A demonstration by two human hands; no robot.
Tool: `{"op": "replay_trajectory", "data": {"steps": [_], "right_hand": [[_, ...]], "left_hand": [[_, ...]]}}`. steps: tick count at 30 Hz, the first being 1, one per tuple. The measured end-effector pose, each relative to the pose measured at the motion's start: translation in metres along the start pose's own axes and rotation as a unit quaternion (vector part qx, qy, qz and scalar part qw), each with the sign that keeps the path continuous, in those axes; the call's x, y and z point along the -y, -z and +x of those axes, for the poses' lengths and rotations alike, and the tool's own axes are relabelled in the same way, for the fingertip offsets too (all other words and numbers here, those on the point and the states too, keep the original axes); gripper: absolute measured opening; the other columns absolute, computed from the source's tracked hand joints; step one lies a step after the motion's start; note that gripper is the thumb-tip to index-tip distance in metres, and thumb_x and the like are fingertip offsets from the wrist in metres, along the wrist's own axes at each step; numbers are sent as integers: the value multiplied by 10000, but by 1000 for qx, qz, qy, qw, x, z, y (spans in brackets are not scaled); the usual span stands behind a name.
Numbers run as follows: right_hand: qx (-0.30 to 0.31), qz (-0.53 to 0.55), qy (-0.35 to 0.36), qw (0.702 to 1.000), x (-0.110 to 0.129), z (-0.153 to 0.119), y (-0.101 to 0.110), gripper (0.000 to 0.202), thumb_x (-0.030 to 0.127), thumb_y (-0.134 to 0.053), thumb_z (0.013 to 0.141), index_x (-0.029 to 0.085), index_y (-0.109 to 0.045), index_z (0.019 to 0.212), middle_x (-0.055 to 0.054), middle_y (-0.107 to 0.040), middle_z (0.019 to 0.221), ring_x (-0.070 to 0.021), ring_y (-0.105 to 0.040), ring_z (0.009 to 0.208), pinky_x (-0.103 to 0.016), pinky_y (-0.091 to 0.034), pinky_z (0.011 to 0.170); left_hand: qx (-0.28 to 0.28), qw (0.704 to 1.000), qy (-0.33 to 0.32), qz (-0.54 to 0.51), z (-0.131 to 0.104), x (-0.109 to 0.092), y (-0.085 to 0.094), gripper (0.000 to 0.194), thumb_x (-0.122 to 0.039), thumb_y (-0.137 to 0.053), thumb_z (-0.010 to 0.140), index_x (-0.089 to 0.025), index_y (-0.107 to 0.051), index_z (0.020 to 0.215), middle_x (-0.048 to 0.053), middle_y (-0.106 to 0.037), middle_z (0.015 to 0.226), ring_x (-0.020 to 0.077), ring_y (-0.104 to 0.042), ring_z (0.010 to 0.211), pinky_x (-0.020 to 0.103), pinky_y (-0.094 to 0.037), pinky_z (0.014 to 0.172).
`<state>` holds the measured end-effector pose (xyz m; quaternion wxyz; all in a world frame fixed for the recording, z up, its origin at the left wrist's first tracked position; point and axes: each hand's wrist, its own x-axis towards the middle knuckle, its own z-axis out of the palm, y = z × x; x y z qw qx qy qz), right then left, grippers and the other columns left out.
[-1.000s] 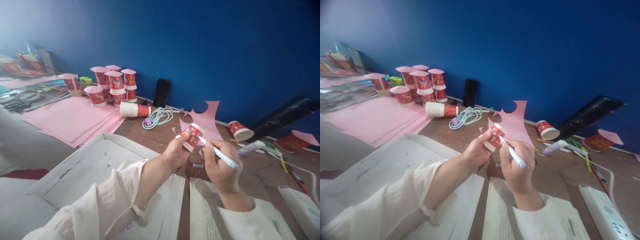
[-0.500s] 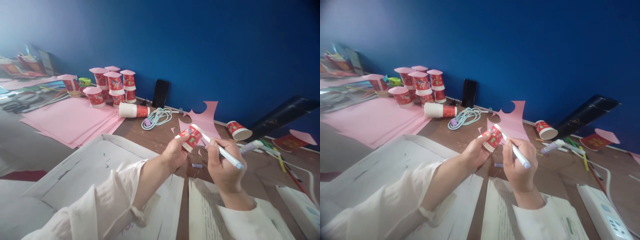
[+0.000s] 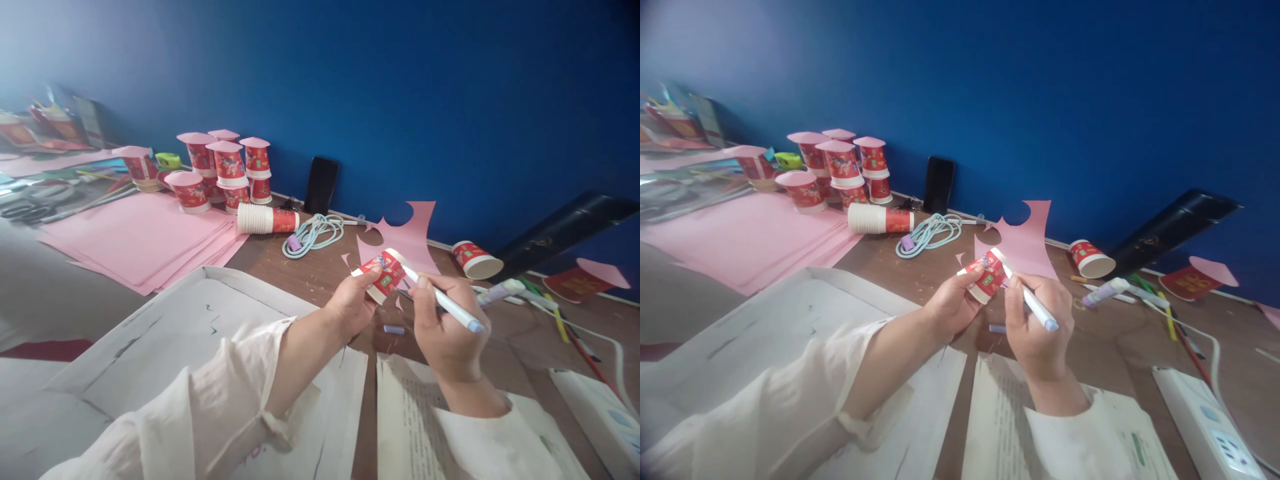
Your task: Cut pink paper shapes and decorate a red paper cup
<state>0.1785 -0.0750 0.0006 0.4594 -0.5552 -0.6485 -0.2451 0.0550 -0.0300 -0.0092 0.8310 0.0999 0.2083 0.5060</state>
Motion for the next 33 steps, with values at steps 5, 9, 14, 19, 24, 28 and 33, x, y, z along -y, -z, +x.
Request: {"op": "replay_trajectory", "data": {"steps": [5,9,14,19,24,28,33], "right_hand": [[5,-1,9,1000,2,1,0,115,249,-598,886,155,-662,870,-73,-709,742,-215,-658,733,-320,-505,689],[10,2,16,1000,4,1,0,114,245,-592,885,164,-653,832,-73,-708,745,-212,-648,726,-321,-499,683],[18,16,15,1000,6,0,0,108,247,-593,885,176,-647,825,-58,-697,724,-202,-639,713,-315,-485,676],[27,20,14,999,6,0,1,93,255,-600,880,186,-642,834,-49,-689,713,-201,-642,717,-314,-475,672],[28,25,14,999,7,0,0,83,248,-596,883,185,-633,843,-45,-685,703,-203,-649,724,-316,-473,671],[24,25,9,999,7,-1,0,93,259,-596,888,185,-640,852,-48,-690,720,-201,-648,722,-317,-477,673],[7,12,-12,1000,7,-2,1,123,279,-591,896,177,-658,887,-68,-709,782,-207,-653,735,-322,-482,671]], "left_hand": [[2,1000,11,-1,0,0,1,89,-163,-628,822,-113,-674,881,82,-710,838,168,-669,767,304,-522,835],[7,1000,28,1,0,-1,1,117,-184,-622,830,-102,-667,900,89,-703,826,176,-666,740,325,-527,820],[10,999,33,-5,-1,-2,1,101,-184,-607,840,-107,-657,882,87,-700,823,175,-666,743,310,-526,798],[12,1000,27,-7,-1,-2,1,98,-191,-615,839,-112,-654,882,81,-696,824,170,-664,750,308,-524,811],[11,1000,17,-4,1,-1,2,105,-186,-624,835,-109,-658,898,91,-700,860,172,-669,790,305,-514,854],[9,1000,14,-1,-1,-2,1,98,-185,-625,833,-113,-663,888,83,-699,845,168,-667,773,308,-512,856],[10,1000,18,4,-1,-1,1,110,-181,-618,838,-102,-671,893,78,-699,818,170,-665,731,322,-517,829]]}}
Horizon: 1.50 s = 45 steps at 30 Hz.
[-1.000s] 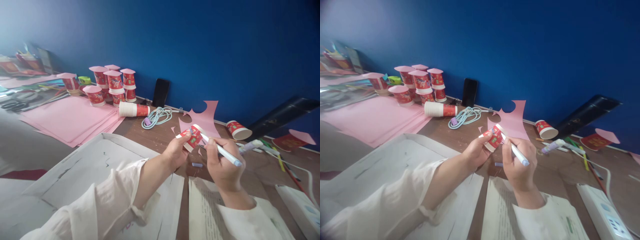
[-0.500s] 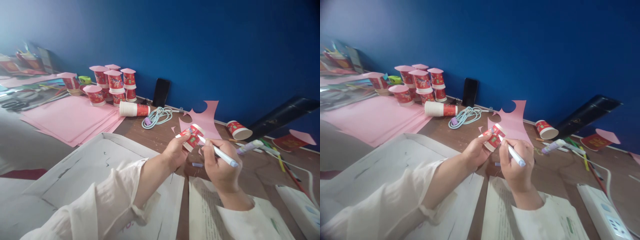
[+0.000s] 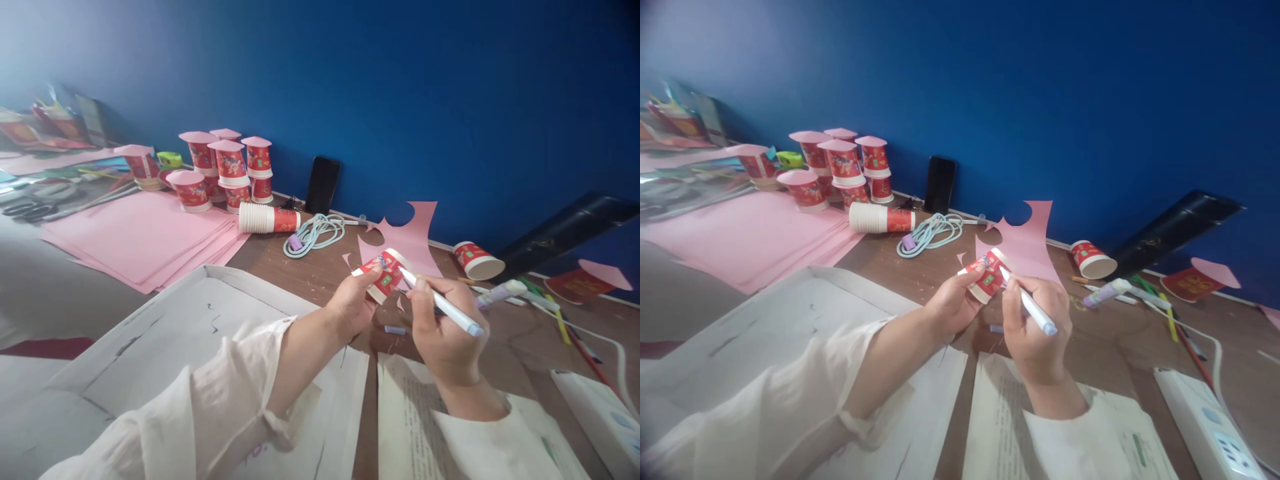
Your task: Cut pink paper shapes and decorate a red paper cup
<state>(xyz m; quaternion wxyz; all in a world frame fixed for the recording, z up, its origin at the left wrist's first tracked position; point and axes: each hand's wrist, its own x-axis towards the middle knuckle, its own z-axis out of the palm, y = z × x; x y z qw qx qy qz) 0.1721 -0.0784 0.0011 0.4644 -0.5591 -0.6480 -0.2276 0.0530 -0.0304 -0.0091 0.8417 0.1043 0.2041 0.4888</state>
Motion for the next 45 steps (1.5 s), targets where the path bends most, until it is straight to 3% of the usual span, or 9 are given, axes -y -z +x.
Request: {"op": "replay_trajectory", "data": {"steps": [16,27,45], "right_hand": [[8,-4,14,1000,0,2,-2,112,278,-590,891,185,-653,891,-61,-713,761,-214,-663,749,-326,-501,686],[16,-6,27,999,-3,2,-2,102,266,-586,892,183,-642,872,-64,-714,752,-217,-658,763,-328,-490,701],[16,-8,18,1000,-4,2,-1,94,261,-589,886,189,-637,848,-55,-703,721,-209,-641,719,-317,-461,653]], "left_hand": [[22,999,-18,24,2,3,2,122,-204,-658,814,-115,-696,889,72,-709,801,175,-672,732,320,-517,836],[8,1000,6,17,2,-1,3,122,-210,-642,822,-117,-672,894,84,-709,830,179,-673,753,328,-536,814],[-32,999,-20,-18,4,-2,1,69,-134,-619,819,-123,-664,870,81,-704,873,159,-669,810,285,-509,883]]}}
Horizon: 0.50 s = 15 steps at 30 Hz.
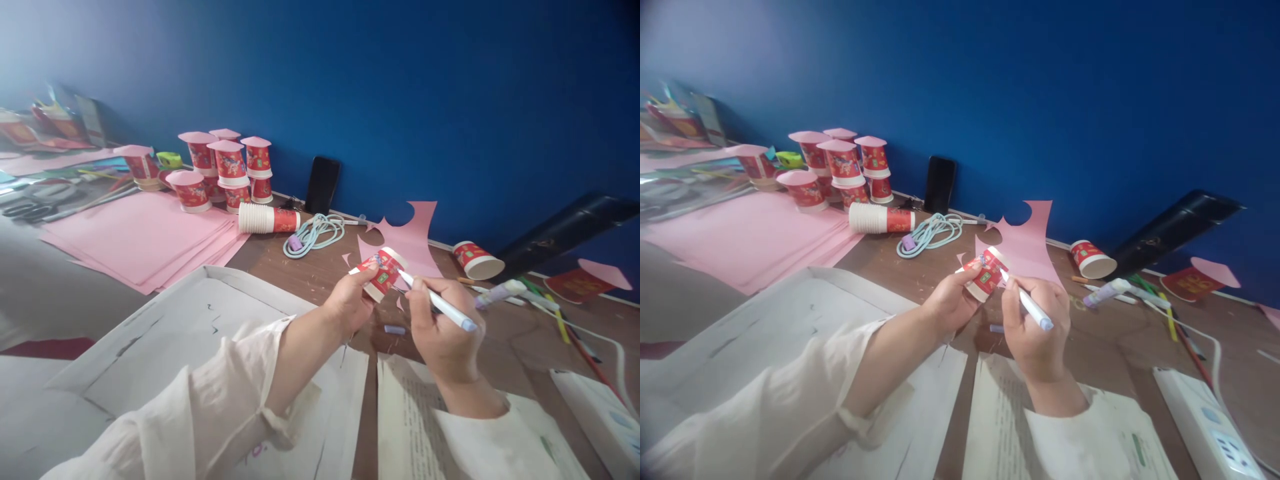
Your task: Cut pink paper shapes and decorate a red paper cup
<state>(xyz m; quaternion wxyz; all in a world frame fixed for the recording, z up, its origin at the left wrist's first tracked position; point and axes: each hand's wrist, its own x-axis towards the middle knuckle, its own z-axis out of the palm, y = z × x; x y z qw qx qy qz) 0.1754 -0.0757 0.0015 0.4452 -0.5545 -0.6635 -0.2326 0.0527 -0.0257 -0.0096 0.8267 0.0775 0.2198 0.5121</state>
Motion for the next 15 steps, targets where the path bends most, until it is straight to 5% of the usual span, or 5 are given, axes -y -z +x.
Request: {"op": "replay_trajectory", "data": {"steps": [10,15], "right_hand": [[1,26,-15,1000,1,-1,1,122,278,-589,888,179,-654,856,-65,-709,739,-211,-654,735,-331,-496,704],[-6,143,-145,979,5,2,4,246,326,-516,946,168,-646,1082,-32,-682,729,-163,-635,635,-323,-516,684]], "left_hand": [[19,1000,2,-7,1,0,2,65,-154,-642,813,-121,-661,865,80,-703,864,158,-664,789,283,-508,865],[2,1000,2,-15,1,-3,1,84,-172,-627,824,-109,-648,876,102,-697,884,165,-660,807,279,-509,836]]}}
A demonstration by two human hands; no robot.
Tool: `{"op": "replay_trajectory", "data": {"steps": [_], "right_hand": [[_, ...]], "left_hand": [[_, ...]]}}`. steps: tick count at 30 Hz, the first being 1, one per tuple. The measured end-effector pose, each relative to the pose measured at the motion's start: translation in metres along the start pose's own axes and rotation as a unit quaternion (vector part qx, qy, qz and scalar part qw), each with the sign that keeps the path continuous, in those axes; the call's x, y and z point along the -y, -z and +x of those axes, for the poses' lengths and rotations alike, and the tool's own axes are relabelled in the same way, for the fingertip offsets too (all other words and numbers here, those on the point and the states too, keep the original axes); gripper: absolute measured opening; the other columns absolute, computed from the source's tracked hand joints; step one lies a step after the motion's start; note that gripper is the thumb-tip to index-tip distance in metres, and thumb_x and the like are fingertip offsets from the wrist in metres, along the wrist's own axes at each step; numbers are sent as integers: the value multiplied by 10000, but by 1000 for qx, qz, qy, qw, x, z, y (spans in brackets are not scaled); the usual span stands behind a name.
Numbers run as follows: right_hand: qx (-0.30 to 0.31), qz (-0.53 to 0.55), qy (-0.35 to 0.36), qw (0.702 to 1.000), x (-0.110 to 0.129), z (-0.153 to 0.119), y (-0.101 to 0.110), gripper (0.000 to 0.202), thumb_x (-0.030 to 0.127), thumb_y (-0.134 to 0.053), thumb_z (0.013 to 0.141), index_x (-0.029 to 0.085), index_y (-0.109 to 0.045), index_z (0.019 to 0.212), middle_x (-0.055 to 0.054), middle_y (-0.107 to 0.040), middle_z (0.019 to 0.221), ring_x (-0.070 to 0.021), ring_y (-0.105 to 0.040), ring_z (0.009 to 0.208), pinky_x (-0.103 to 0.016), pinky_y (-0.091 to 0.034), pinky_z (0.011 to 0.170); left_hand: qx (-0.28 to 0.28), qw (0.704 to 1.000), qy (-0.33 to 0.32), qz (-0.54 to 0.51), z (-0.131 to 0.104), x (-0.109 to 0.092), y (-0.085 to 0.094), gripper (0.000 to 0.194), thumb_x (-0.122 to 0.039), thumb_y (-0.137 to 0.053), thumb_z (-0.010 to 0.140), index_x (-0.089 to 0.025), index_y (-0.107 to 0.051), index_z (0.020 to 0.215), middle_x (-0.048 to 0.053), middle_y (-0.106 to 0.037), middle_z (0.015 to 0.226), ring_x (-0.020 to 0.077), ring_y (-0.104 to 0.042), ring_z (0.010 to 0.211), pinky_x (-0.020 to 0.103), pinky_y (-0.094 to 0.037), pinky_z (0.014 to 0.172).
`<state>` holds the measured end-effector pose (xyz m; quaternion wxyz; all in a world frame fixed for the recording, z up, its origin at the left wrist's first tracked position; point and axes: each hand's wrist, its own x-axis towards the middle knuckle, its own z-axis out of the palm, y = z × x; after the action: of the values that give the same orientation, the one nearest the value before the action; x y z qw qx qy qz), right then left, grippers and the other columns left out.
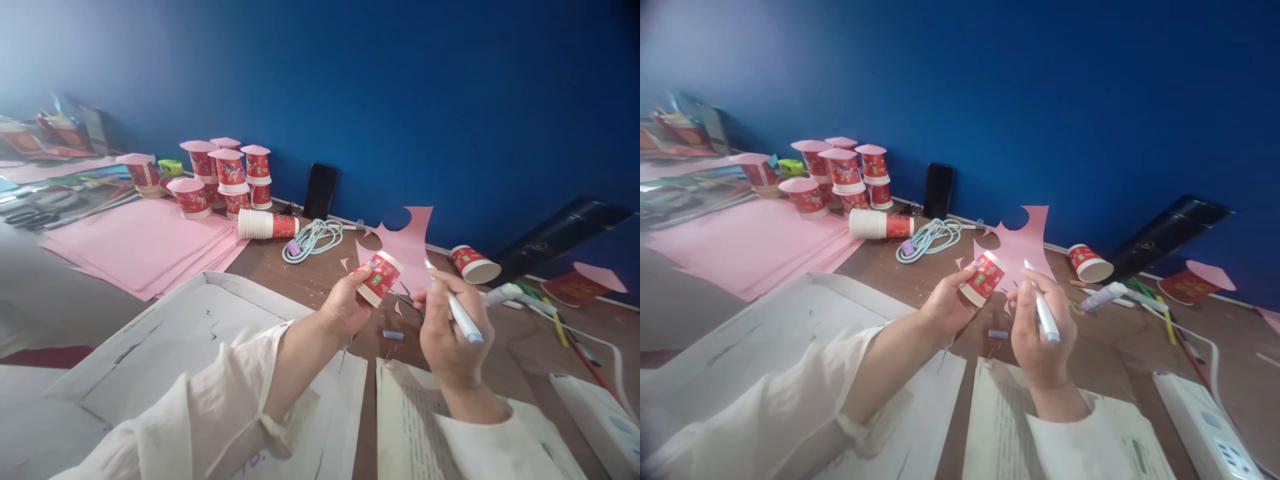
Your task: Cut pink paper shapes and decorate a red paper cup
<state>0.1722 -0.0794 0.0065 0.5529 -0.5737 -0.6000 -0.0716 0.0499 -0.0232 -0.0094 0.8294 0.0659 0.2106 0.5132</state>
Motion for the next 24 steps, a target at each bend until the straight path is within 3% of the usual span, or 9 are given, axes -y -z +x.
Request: {"op": "replay_trajectory", "data": {"steps": [5,10,14,20,24], "right_hand": [[-26,123,-190,974,-14,3,-6,402,447,-640,861,199,-624,1178,-69,-713,925,-206,-688,806,-370,-551,733],[55,342,-348,871,-29,-1,-20,582,424,-789,726,263,-563,1237,-53,-709,1079,-226,-703,895,-336,-574,671],[135,425,-373,814,-22,-3,-25,567,380,-798,730,256,-556,1227,-52,-711,1087,-237,-706,881,-368,-583,693],[191,481,-346,783,-14,-3,-23,496,317,-746,800,267,-556,1255,-66,-682,1204,-246,-663,1054,-410,-540,891],[176,483,-354,781,-16,-3,-23,463,331,-718,825,278,-560,1257,-54,-702,1140,-231,-673,1004,-387,-542,851]], "left_hand": [[19,999,34,4,0,-2,1,158,-227,-653,793,-103,-645,891,120,-695,891,209,-669,798,340,-525,808],[61,997,34,-27,0,-2,3,174,-228,-627,798,-102,-655,915,115,-707,905,206,-673,793,338,-527,799],[69,996,51,-29,-1,-2,1,184,-233,-602,817,-86,-656,913,111,-706,865,194,-664,752,320,-521,764],[42,995,89,-32,-7,-3,-2,155,-248,-617,814,-103,-649,859,76,-684,781,170,-643,702,283,-499,724],[88,993,76,-33,-10,-1,-5,357,-442,-624,842,-106,-665,955,97,-698,894,200,-653,817,310,-497,810]]}}
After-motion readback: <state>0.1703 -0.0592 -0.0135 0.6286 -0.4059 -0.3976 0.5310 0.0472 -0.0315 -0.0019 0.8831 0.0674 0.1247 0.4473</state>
